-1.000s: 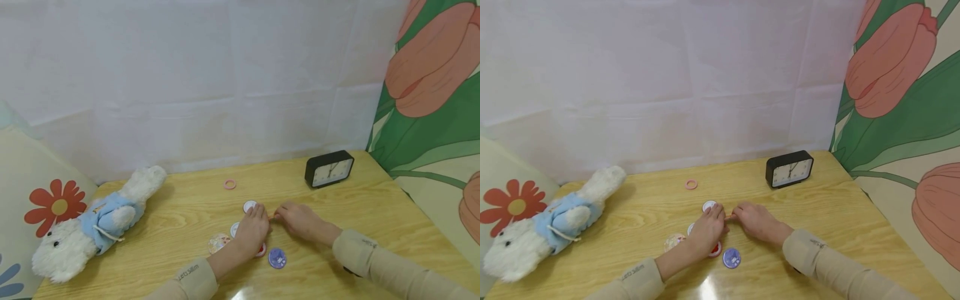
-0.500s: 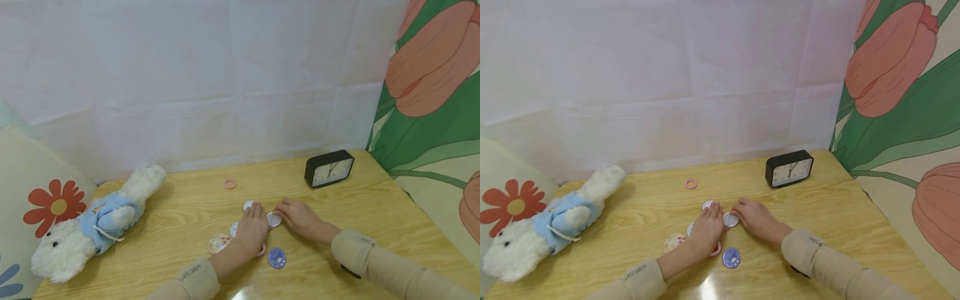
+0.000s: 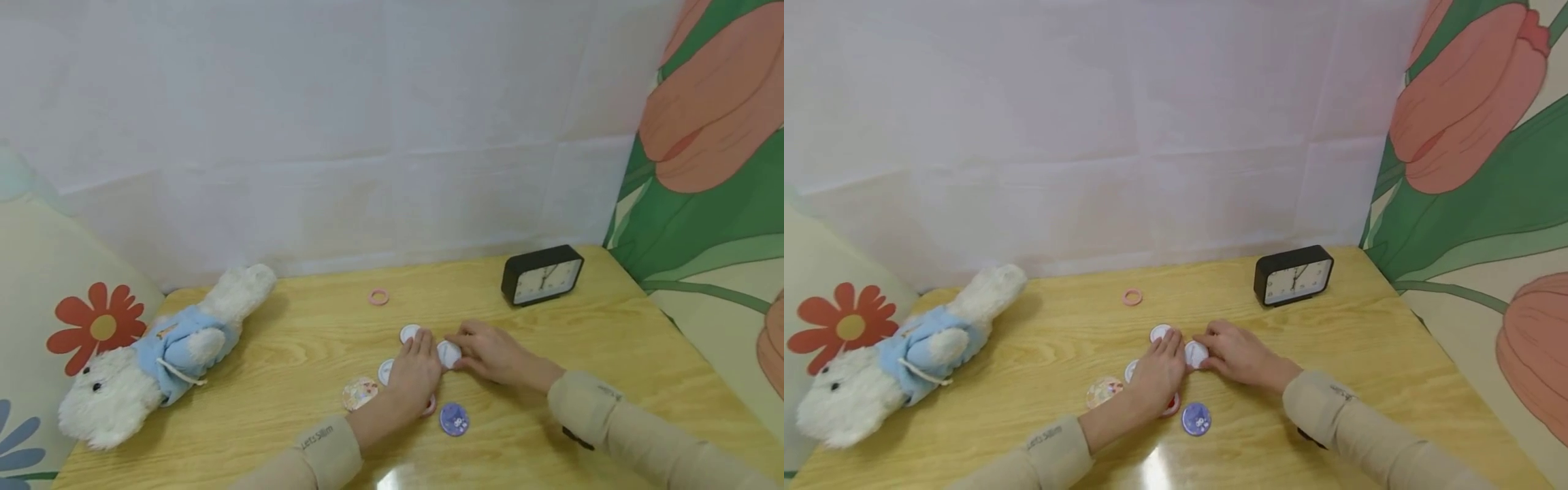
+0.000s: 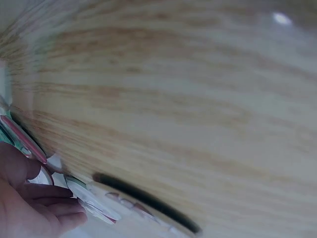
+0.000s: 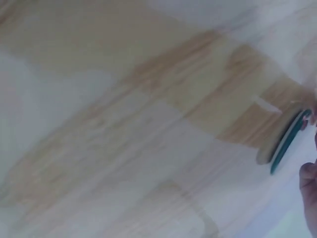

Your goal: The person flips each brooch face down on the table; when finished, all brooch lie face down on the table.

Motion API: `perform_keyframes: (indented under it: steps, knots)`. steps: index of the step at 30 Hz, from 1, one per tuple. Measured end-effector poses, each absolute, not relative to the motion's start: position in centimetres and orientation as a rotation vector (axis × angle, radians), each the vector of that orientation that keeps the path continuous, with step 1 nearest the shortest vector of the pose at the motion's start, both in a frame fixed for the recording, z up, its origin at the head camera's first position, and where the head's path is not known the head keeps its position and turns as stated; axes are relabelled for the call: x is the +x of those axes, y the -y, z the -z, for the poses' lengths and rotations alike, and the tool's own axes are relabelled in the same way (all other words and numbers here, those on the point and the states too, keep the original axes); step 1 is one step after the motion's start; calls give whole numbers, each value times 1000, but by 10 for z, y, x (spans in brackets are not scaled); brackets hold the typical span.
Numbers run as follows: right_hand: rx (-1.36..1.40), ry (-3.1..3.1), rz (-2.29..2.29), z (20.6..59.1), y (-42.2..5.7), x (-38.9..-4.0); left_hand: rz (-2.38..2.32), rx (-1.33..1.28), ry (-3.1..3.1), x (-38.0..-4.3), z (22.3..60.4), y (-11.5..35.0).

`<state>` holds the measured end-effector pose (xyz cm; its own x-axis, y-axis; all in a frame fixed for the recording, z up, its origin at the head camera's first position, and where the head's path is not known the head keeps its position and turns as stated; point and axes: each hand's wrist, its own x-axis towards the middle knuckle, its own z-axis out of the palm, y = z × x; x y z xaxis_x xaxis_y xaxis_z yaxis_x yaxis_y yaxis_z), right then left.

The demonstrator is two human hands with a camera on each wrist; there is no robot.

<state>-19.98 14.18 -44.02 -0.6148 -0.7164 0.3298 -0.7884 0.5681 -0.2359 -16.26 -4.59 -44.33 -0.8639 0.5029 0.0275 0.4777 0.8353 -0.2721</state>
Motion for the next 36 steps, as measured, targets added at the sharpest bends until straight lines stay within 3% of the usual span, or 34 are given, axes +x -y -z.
perform_keyframes:
  steps: [13,20,36]
  knots:
    - [1219,2666,-430,447,-143,-197,-422,-845,2935,-162,444,48]
    - [1146,2690,-443,444,-138,-193,-284,-861,2943,-158,426,63]
    - [1306,2760,-459,437,-111,-172,2,-780,2893,-115,430,111]
